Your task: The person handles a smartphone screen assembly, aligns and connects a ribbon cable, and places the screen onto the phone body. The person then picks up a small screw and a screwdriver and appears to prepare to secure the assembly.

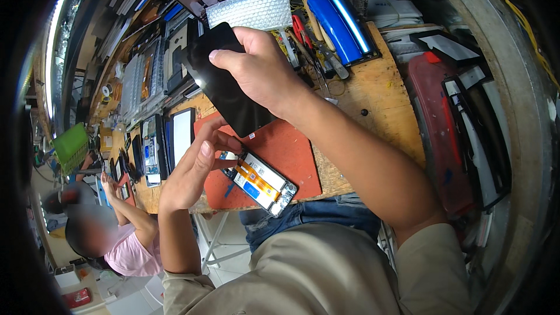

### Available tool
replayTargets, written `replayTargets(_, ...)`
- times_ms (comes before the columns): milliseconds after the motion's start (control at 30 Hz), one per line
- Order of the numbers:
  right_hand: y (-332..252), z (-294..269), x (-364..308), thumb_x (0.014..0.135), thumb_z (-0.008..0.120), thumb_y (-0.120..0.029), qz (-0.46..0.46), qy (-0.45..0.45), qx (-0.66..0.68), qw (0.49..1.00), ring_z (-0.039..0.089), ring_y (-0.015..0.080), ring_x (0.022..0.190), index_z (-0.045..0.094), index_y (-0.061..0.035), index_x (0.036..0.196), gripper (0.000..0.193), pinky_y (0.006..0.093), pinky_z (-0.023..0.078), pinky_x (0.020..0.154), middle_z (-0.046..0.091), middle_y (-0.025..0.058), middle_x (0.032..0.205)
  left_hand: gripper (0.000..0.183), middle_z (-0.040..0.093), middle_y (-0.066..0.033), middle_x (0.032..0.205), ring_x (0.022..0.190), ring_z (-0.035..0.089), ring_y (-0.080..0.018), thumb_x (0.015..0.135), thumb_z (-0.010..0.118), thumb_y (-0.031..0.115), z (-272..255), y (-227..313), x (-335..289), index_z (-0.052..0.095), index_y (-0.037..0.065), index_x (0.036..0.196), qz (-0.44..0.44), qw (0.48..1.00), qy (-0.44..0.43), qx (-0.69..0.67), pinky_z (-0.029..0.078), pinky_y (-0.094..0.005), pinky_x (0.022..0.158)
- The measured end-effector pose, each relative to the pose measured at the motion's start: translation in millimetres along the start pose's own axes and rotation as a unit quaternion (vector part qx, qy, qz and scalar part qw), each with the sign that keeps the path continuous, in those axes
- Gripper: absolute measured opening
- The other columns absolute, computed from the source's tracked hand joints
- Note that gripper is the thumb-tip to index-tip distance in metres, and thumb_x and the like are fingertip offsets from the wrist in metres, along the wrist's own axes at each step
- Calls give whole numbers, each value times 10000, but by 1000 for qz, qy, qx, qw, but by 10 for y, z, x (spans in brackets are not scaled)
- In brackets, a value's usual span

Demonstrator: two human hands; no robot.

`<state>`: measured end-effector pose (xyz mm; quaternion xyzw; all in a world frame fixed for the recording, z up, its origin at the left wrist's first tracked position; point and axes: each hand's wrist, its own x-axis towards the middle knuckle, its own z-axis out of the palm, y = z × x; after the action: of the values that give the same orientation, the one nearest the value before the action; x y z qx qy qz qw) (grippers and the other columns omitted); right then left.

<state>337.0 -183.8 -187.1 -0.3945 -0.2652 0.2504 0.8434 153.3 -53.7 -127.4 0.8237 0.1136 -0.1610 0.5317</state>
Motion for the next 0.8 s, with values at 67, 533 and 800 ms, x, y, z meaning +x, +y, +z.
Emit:
replayTargets(67, -1, -5, 8, 1034, 611, -89, -3, 0, -6, 1000, 724, 119, 977, 686, 28, 1234, 243, 279, 592, 876, 763, 89, 1126, 948, 574, -180, 1212, 1218, 586, -279, 1050, 422, 741, 5, 19, 8, 329, -20, 1606, 0, 1000, -2, -7, 529, -484, 1042)
replayTargets(533, -4, 45, 22, 958, 651, -89, -27, 37, 31, 998, 628, 59, 818, 713, 7, 1046, 143, 265, 532, 720, 722, 12, 931, 869, 578, -161, 1208, 1200, 609, -270, 1089, 423, 667, -12, -47, 47, 356, -39, 1591, -26, 999, 25, -13, 556, -450, 1004)
replayTargets(800, 1, 54, 0, 956, 654, -98, -7, 30, 8, 999, 620, 61, 838, 707, 11, 1046, 151, 273, 527, 748, 719, 23, 951, 939, 561, -184, 1277, 1268, 579, -295, 1051, 440, 727, -10, 13, -80, 329, -18, 1613, -27, 1000, 5, 5, 514, -483, 1073)
